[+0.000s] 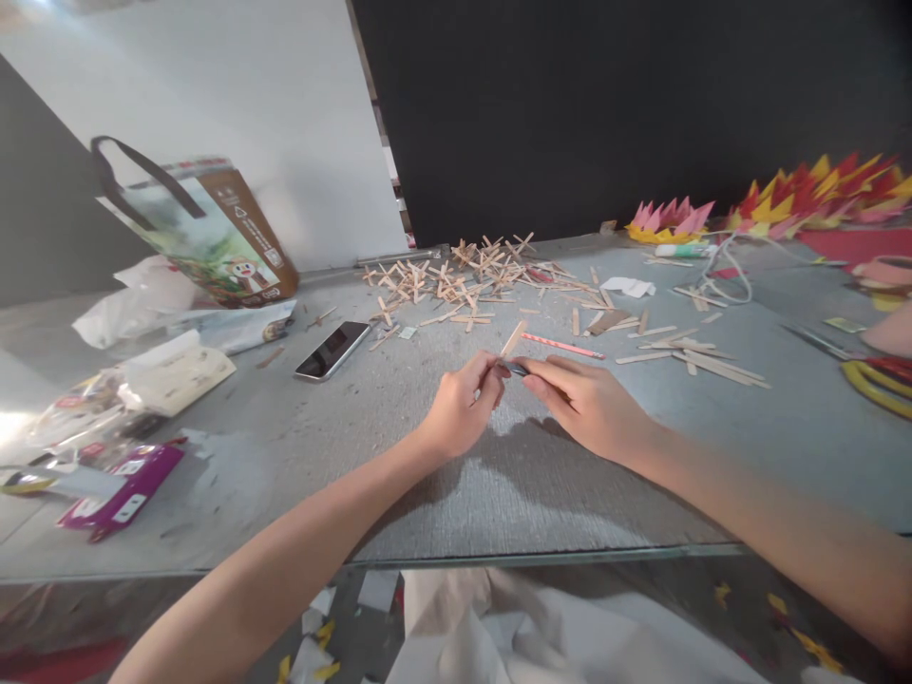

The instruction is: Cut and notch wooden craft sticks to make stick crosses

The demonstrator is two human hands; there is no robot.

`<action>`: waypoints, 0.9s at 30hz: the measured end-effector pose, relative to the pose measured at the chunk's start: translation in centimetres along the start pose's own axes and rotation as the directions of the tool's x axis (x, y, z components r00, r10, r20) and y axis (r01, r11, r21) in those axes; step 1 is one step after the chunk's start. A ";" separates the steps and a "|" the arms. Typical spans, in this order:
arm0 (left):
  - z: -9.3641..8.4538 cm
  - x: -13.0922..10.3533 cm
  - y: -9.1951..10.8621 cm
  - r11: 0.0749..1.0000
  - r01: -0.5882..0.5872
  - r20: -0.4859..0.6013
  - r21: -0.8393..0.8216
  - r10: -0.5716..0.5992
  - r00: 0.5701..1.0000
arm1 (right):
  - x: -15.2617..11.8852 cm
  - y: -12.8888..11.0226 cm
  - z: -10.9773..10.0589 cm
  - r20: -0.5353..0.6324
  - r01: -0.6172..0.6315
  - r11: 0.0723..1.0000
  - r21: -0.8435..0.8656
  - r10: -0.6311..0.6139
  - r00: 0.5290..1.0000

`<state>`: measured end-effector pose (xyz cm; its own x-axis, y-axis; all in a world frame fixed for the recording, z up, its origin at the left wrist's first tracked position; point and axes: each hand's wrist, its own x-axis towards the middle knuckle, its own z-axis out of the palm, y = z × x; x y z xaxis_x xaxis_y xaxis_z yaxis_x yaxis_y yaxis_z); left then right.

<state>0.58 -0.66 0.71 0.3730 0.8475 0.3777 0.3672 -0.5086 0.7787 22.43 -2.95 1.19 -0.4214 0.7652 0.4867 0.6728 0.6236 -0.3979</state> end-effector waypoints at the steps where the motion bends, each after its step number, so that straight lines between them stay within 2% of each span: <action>1: 0.0 0.0 -0.1 1.000 -0.007 -0.007 0.007 0.007 1.000 | 0.0 0.0 0.0 -0.003 0.000 1.000 -0.007 0.000 1.000; 10: 0.5 0.0 -0.2 1.000 -0.014 -0.086 -0.012 0.013 0.996 | -0.2 -0.6 0.9 -0.075 -0.039 0.996 0.081 0.045 0.996; 16: 1.0 0.1 0.1 0.997 -0.021 -0.124 -0.070 0.013 0.992 | -0.2 -0.9 1.1 -0.108 -0.018 0.995 0.097 0.029 0.994; 21: 1.1 0.1 -0.1 0.993 -0.032 -0.132 -0.115 0.017 0.991 | -0.4 -0.9 1.2 -0.128 0.012 0.999 0.045 -0.006 0.992; 27: 0.9 0.1 -0.1 0.998 -0.041 -0.145 -0.050 0.034 0.989 | -0.5 -1.0 1.2 -0.123 -0.006 0.995 -0.101 -0.007 0.992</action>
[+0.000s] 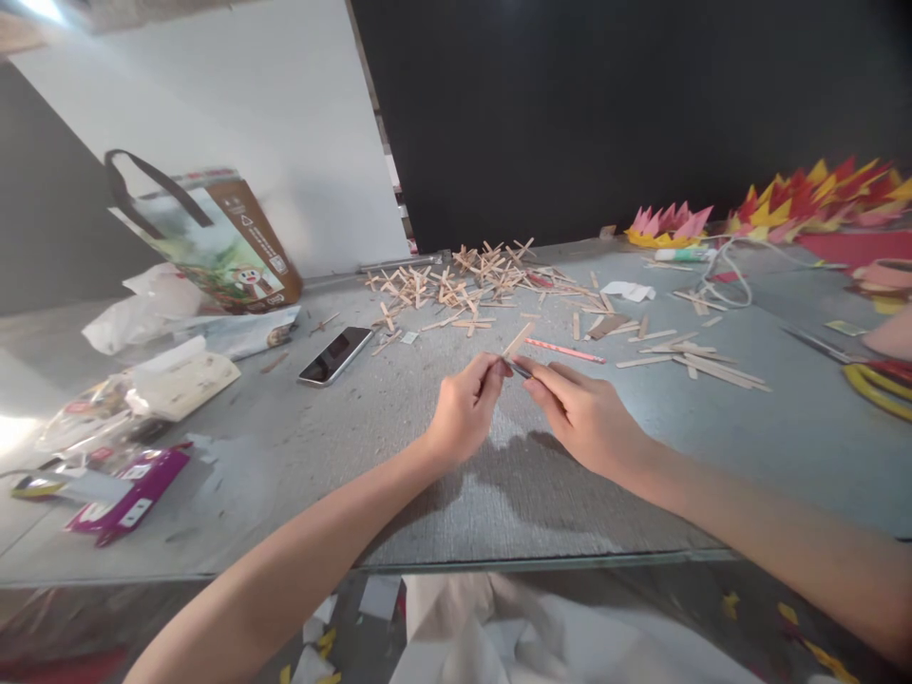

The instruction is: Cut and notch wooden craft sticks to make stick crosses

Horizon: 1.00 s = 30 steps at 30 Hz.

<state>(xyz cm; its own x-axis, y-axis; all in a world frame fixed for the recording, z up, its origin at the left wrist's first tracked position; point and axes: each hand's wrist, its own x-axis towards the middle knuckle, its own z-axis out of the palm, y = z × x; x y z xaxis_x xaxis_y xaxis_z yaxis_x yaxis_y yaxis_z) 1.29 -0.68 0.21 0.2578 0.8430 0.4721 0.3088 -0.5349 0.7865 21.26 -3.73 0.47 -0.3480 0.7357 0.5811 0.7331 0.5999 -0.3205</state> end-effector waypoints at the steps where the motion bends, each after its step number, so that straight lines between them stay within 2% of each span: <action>1: 0.0 0.0 0.0 1.000 -0.005 -0.001 0.009 0.005 1.000 | 0.0 -0.1 0.1 0.012 -0.001 0.999 -0.032 0.002 1.000; 7: 0.2 -0.2 0.0 0.996 -0.055 0.014 0.063 0.055 0.998 | -0.2 -0.8 0.6 0.160 0.004 0.965 -0.263 0.040 0.986; 14: 0.3 -0.2 0.1 0.990 -0.095 0.020 0.109 0.093 0.995 | 0.2 -1.3 0.3 0.307 0.003 0.933 -0.359 0.115 0.945; 21: 0.2 -0.4 -0.1 0.970 -0.164 0.043 0.179 0.159 0.986 | -0.1 -1.1 0.6 0.322 0.008 0.919 -0.394 0.130 0.938; 26: 0.1 -0.3 -0.7 0.908 -0.321 0.056 0.270 0.318 0.946 | -0.1 -1.1 0.3 0.345 0.017 0.921 -0.388 0.128 0.930; 30: -0.4 0.1 -1.2 0.791 -0.476 0.125 0.385 0.466 0.876 | 0.1 -1.5 0.0 0.363 -0.010 0.929 -0.371 0.155 0.919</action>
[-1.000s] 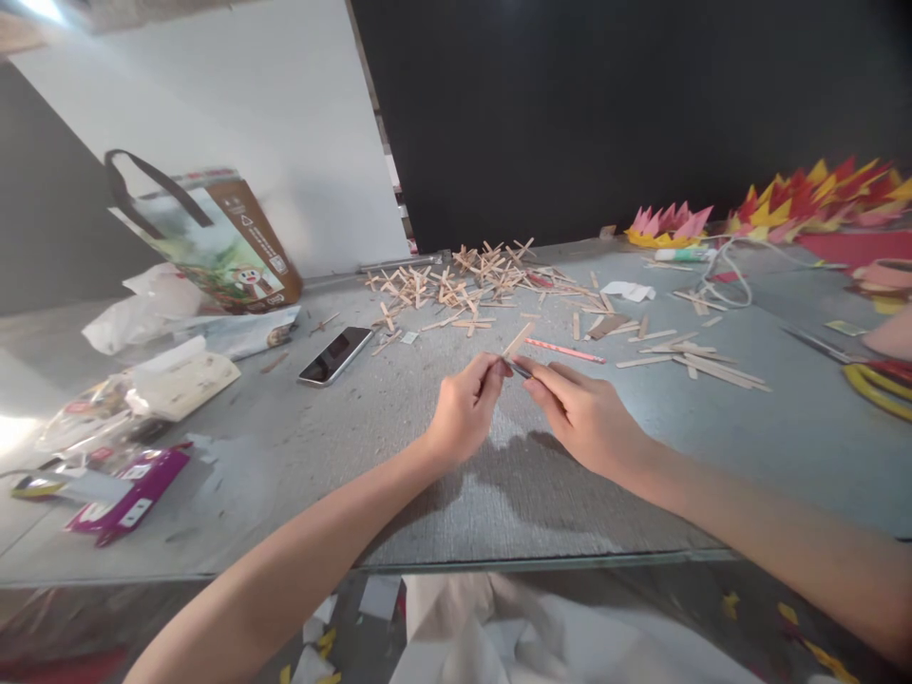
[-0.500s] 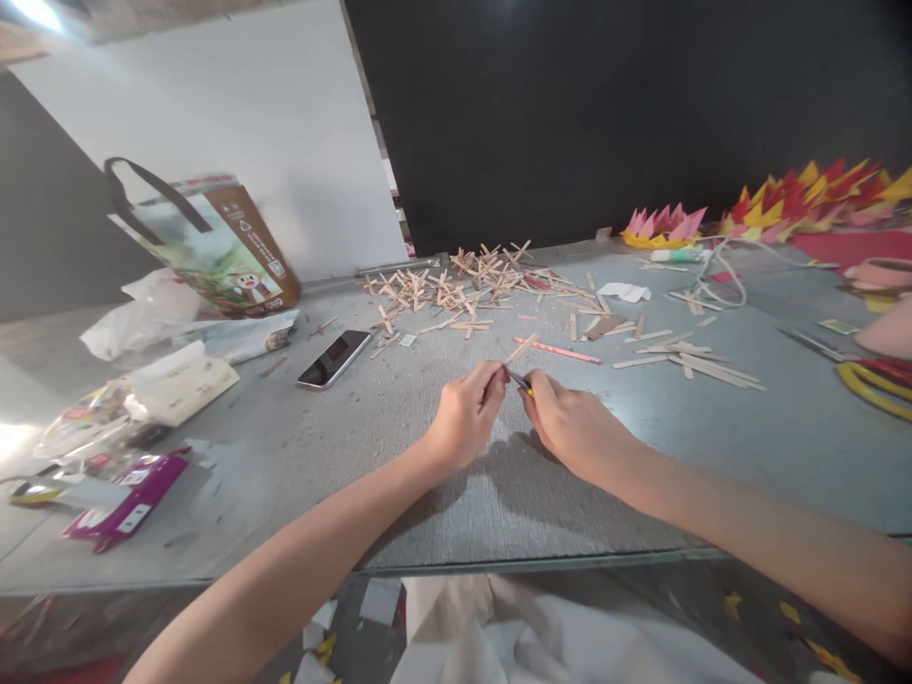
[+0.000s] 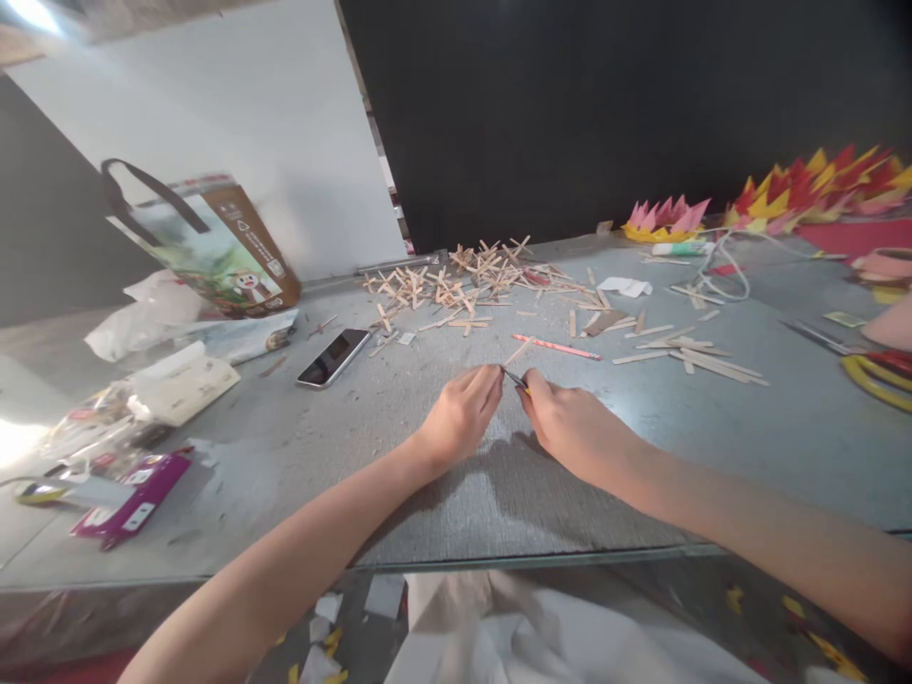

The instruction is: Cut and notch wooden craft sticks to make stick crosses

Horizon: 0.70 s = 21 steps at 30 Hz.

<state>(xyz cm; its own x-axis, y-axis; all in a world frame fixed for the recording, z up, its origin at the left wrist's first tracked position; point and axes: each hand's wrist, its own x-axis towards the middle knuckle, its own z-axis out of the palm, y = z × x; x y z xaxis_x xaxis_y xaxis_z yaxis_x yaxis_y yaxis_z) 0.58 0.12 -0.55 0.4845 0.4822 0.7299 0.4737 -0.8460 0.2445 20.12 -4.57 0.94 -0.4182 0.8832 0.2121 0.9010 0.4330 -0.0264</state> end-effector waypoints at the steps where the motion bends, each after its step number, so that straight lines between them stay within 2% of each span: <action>1: -0.1 0.0 -0.2 0.998 -0.042 0.019 0.037 0.041 0.999 | 0.0 -0.1 -0.1 0.005 -0.004 1.000 0.014 0.004 1.000; 3: -0.1 -0.1 -0.4 0.993 -0.094 0.050 0.076 0.090 0.995 | 0.0 -0.2 -0.2 0.019 -0.008 0.999 0.044 0.007 1.000; 5: 0.2 -0.2 -0.4 0.997 -0.065 0.050 0.043 0.062 0.997 | 0.1 -0.3 -0.2 0.031 -0.018 0.998 0.056 0.016 0.999; 7: 0.5 -0.3 0.0 0.996 0.064 0.026 -0.064 -0.062 0.998 | 0.2 -0.2 -0.2 0.032 -0.020 0.999 0.046 0.019 0.999; 8: 0.8 -0.3 0.3 0.977 0.164 0.023 -0.138 -0.162 0.986 | 0.3 -0.1 -0.1 0.030 -0.017 0.999 0.038 0.016 0.999; 10: 1.1 -0.3 0.8 0.892 0.344 0.037 -0.294 -0.349 0.936 | 0.4 0.1 0.0 0.027 -0.003 1.000 0.018 0.002 1.000; 12: 1.2 -0.2 1.3 0.805 0.432 0.057 -0.406 -0.449 0.892 | 0.4 0.2 0.1 0.024 0.011 1.000 0.003 -0.011 1.000; 15: 0.9 0.0 1.5 0.787 0.443 0.065 -0.429 -0.463 0.884 | 0.3 0.2 0.2 0.017 0.009 1.000 -0.002 -0.009 1.000; 21: 0.5 -0.2 1.3 0.890 0.328 0.004 -0.316 -0.344 0.939 | 0.2 0.0 0.0 0.028 -0.008 1.000 0.023 0.008 1.000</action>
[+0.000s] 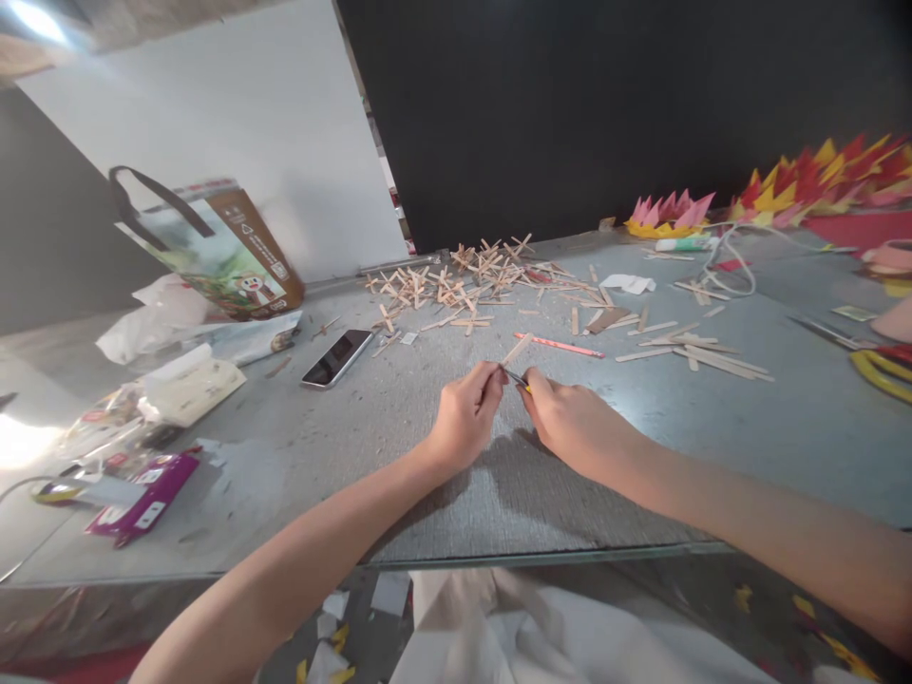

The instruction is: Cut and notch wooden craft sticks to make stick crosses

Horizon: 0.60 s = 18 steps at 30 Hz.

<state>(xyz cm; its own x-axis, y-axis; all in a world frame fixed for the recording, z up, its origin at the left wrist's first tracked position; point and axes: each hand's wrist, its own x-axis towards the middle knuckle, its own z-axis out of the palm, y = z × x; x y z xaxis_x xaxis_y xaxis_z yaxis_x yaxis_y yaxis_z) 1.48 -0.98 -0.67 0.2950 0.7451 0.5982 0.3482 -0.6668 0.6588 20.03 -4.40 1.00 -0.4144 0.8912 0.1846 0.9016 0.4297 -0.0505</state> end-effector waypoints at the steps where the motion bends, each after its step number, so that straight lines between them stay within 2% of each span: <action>1: 0.0 0.0 0.0 1.000 -0.021 -0.004 0.019 0.021 1.000 | 0.0 0.0 -0.1 0.001 -0.007 1.000 0.011 0.007 1.000; 7: 0.1 -0.2 -0.4 0.965 -0.201 0.000 0.169 0.204 0.979 | -0.2 -0.1 -0.5 0.032 -0.020 0.996 0.081 0.018 0.999; 12: -0.5 0.1 -1.3 0.866 -0.371 0.138 0.335 0.344 0.929 | 0.0 0.0 -0.4 0.067 -0.045 0.990 0.137 0.036 0.997; 16: -0.8 0.4 -1.7 0.806 -0.447 0.231 0.388 0.385 0.894 | 0.2 0.0 -0.3 0.078 -0.053 0.986 0.160 0.040 0.996; 18: -0.8 0.3 -1.5 0.831 -0.417 0.210 0.370 0.362 0.908 | 0.3 0.0 -0.3 0.085 -0.046 0.990 0.135 0.035 0.996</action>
<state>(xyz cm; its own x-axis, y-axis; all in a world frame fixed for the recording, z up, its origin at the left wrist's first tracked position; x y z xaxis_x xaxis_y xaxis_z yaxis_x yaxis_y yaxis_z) 0.33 0.27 -1.11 0.5810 0.4383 0.6858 0.4952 -0.8591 0.1295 19.93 -4.21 1.39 -0.3916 0.9149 0.0983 0.8947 0.4036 -0.1916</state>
